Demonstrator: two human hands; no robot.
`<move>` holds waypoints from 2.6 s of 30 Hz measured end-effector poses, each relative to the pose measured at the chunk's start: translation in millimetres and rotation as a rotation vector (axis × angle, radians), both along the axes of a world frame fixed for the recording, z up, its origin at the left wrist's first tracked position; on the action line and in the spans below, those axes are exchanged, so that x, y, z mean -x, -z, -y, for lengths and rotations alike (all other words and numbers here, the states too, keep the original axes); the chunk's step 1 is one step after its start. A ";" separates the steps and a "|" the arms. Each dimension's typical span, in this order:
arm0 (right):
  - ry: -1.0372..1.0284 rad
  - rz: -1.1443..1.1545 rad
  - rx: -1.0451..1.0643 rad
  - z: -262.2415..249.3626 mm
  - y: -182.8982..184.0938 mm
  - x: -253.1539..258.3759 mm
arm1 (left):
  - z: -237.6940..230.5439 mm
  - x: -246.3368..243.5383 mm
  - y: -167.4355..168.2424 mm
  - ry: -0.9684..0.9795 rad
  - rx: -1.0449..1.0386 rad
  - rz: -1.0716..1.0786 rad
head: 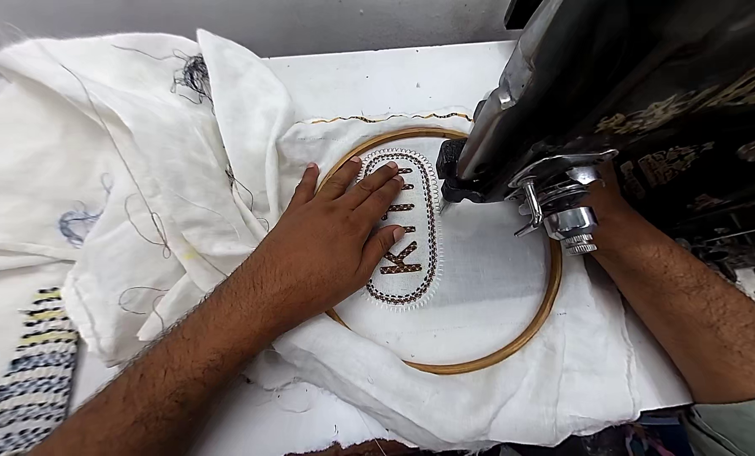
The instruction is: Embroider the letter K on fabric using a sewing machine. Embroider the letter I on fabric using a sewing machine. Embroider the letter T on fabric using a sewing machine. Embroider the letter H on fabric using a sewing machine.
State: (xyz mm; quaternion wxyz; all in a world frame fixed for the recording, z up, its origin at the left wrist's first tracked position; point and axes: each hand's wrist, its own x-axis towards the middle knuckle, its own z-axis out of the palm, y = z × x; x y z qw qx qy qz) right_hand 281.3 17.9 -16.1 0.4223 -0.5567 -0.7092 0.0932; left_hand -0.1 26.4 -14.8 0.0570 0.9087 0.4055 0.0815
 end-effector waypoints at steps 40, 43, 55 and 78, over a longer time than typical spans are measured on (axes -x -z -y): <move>0.089 0.426 0.291 4.3 -48.7 -9.8 | 26.8 -3.9 -10.5 -0.055 0.076 -0.081; 0.148 0.395 0.306 5.8 -47.0 -5.6 | 26.3 -4.0 -10.9 -0.048 0.078 -0.090; 0.198 0.311 0.215 12.4 -41.8 5.2 | 25.1 -1.4 -11.5 -0.062 0.077 -0.096; 0.165 0.308 0.152 6.3 -33.7 -1.8 | 21.8 -4.7 -7.6 -0.050 0.043 -0.073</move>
